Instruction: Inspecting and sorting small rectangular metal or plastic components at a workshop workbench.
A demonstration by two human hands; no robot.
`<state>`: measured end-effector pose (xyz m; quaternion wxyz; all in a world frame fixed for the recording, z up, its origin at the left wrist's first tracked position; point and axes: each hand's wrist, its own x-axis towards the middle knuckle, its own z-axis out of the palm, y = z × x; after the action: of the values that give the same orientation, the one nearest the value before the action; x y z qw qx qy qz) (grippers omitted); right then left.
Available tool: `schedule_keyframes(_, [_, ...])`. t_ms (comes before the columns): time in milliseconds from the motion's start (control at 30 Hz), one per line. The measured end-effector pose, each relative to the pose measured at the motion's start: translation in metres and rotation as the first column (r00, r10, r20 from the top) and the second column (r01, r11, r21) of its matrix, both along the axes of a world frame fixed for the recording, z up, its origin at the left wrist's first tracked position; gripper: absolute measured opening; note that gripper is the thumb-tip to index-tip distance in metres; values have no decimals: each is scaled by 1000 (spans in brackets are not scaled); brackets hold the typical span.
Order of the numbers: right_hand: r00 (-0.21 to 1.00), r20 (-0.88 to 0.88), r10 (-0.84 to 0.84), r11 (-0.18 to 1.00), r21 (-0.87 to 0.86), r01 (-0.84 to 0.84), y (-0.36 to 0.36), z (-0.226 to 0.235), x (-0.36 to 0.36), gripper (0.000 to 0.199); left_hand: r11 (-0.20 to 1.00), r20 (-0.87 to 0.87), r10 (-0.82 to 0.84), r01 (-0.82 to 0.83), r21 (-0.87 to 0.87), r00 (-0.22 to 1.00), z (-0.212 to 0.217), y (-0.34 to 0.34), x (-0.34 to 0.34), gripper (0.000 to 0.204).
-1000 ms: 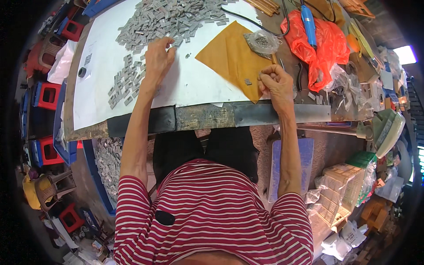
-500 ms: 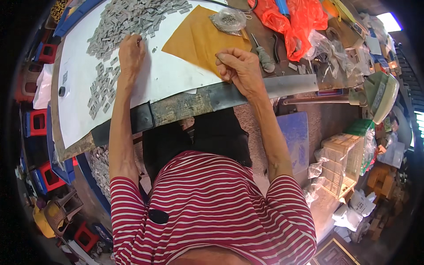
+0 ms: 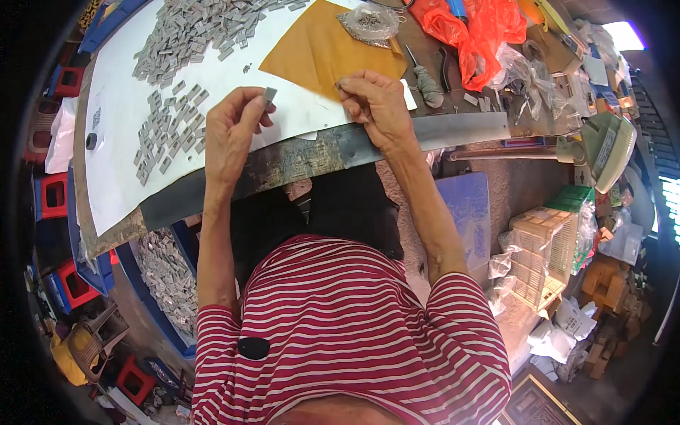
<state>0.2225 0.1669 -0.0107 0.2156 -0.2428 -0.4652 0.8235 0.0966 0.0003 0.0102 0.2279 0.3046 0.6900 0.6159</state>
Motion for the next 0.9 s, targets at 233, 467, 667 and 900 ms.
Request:
schedule_keyframes(233, [1000, -13, 7, 1000, -9, -7, -8, -2, -3, 9, 997, 228, -73, 63, 53, 971, -6, -8, 19, 19])
schedule_keyframes(467, [998, 36, 59, 998, 32, -60, -13, 1, 0, 8, 996, 243, -90, 85, 32, 966, -13, -11, 25, 19])
schedule_keyframes(667, [994, 91, 64, 997, 43, -68, -17, 1, 0, 7, 994, 253, -106, 105, 17, 962, -13, -11, 28, 18])
schedule_keyframes(900, [988, 122, 100, 995, -26, -97, -19, -6, 1, 5, 993, 267, -117, 120, 6, 957, -14, -14, 30, 18])
